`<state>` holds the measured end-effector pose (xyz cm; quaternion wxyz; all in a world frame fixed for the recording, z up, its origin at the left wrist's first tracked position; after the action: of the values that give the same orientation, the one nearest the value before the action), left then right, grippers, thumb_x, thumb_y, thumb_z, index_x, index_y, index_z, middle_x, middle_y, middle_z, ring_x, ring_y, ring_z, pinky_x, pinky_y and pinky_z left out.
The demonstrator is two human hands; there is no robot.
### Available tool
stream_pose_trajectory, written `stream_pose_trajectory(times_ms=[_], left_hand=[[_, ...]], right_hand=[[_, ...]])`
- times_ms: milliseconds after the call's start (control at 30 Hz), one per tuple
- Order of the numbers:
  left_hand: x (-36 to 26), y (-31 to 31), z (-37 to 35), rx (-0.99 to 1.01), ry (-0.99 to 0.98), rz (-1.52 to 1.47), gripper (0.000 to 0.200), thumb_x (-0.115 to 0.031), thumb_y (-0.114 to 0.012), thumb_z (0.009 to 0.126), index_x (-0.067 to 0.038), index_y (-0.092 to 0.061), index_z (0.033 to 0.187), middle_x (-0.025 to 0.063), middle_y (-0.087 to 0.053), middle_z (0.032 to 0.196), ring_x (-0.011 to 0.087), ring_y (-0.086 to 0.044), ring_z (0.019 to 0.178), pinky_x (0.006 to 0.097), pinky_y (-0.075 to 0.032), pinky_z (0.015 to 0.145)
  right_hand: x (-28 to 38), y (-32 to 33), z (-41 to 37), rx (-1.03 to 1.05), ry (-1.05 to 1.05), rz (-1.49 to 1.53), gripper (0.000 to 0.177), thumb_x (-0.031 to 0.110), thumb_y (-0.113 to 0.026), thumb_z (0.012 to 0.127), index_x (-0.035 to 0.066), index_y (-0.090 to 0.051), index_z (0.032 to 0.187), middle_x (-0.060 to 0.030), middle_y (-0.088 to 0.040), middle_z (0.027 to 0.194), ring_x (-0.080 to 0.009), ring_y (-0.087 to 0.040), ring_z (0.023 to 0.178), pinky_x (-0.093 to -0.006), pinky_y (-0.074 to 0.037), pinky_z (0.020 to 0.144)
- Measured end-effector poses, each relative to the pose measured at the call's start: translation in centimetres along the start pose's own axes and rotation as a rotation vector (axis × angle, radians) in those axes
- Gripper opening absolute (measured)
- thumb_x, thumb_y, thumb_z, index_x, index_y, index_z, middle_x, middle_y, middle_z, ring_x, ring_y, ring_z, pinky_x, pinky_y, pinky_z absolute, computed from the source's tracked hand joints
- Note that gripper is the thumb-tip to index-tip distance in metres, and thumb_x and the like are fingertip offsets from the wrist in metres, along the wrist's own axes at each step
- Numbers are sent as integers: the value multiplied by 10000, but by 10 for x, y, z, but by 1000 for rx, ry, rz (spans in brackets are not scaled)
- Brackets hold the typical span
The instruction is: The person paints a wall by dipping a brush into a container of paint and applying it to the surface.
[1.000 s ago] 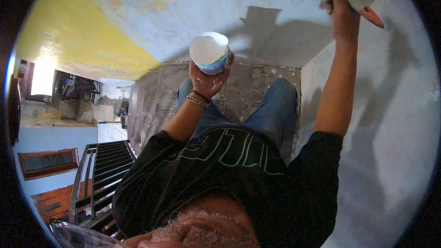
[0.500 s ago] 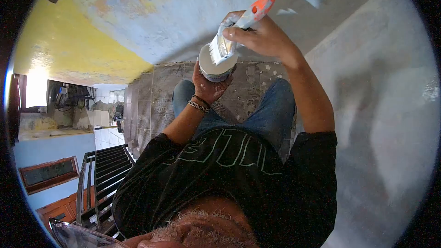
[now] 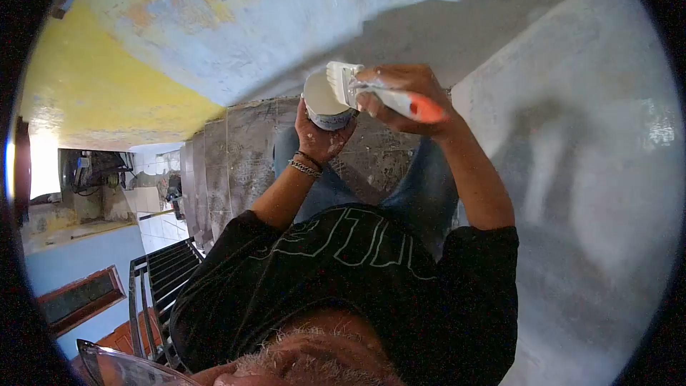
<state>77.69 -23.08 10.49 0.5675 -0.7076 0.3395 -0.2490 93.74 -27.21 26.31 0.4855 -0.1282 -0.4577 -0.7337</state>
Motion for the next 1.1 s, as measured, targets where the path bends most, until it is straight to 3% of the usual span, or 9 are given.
stream_pose_trajectory(times_ms=[33, 133, 233, 267, 367, 500, 733, 967, 1100], left_hand=[[-3, 4, 0, -11, 6, 4, 655, -614, -379, 816, -127, -432, 1249, 108, -476, 1229, 290, -485, 1104, 461, -411, 911], [-2, 8, 2, 17, 35, 91, 654, -613, -351, 825, -133, -423, 1263, 97, -467, 1249, 290, -476, 1122, 467, -400, 925], [3, -4, 7, -68, -32, 158, 686, -614, -387, 815, -97, -404, 1264, 121, -489, 1193, 281, -529, 1035, 419, -479, 832], [4, 1, 10, -10, -2, 176, 667, -602, -364, 824, -115, -401, 1278, 117, -467, 1233, 290, -497, 1090, 448, -439, 879], [12, 10, 18, 73, 33, 116, 653, -585, -344, 834, -124, -394, 1294, 120, -442, 1274, 308, -473, 1135, 477, -404, 925], [18, 9, 24, 51, 36, 150, 657, -582, -346, 834, -118, -388, 1297, 121, -438, 1278, 321, -464, 1145, 486, -396, 938], [30, -11, 41, -8, 58, 187, 641, -567, -354, 842, -117, -388, 1298, 130, -439, 1282, 326, -454, 1158, 491, -379, 958], [26, -19, 61, -26, 74, 259, 613, -563, -366, 845, -122, -421, 1267, 120, -477, 1241, 317, -490, 1120, 486, -408, 925], [22, -25, 75, 24, 57, 212, 630, -582, -380, 834, -112, -429, 1250, 127, -486, 1214, 309, -514, 1077, 459, -449, 874]], right_hand=[[0, 2, 1, -7, -9, 6, 223, 164, -659, 749, 17, -632, 915, -85, -625, 720, -134, -576, 562, -271, -462, 505], [-4, 8, 5, 109, -357, 134, 265, 195, -629, 782, -34, -622, 915, -112, -637, 724, -107, -583, 595, -248, -471, 567], [-11, 8, 10, 197, -328, 62, 266, 205, -623, 786, -30, -625, 910, -112, -644, 742, -105, -578, 607, -251, -460, 564], [-15, 7, 8, 161, -290, 55, 249, 229, -636, 786, 8, -633, 900, -126, -650, 739, -154, -607, 642, -285, -483, 596], [-25, 14, 4, 190, -377, 100, 257, 228, -633, 787, 5, -631, 915, -123, -650, 750, -157, -609, 652, -282, -485, 608], [-27, 23, -5, 192, -414, 127, 294, 221, -626, 792, -29, -610, 945, -79, -611, 687, -106, -571, 619, -246, -445, 558], [-11, 58, -27, 172, -348, -25, 415, 172, -630, 753, -38, -548, 1102, -189, -625, 996, -239, -625, 887, -320, -471, 792], [-29, 68, -44, -66, -388, 104, 420, 158, -642, 765, -29, -541, 1127, -180, -602, 1069, -230, -610, 923, -313, -467, 819], [-24, 76, -33, -81, -215, 18, 413, 149, -667, 759, -32, -545, 1111, -165, -606, 1042, -223, -604, 891, -305, -479, 778]])
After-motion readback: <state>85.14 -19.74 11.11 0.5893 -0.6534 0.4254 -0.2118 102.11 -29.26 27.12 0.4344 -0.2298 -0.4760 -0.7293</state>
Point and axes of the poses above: each hand's wrist, its own z-axis towards the middle knuckle, its own y-axis out of the back of the hand, x = y × z, the point moved 2 cm from there along z, towards the middle knuckle
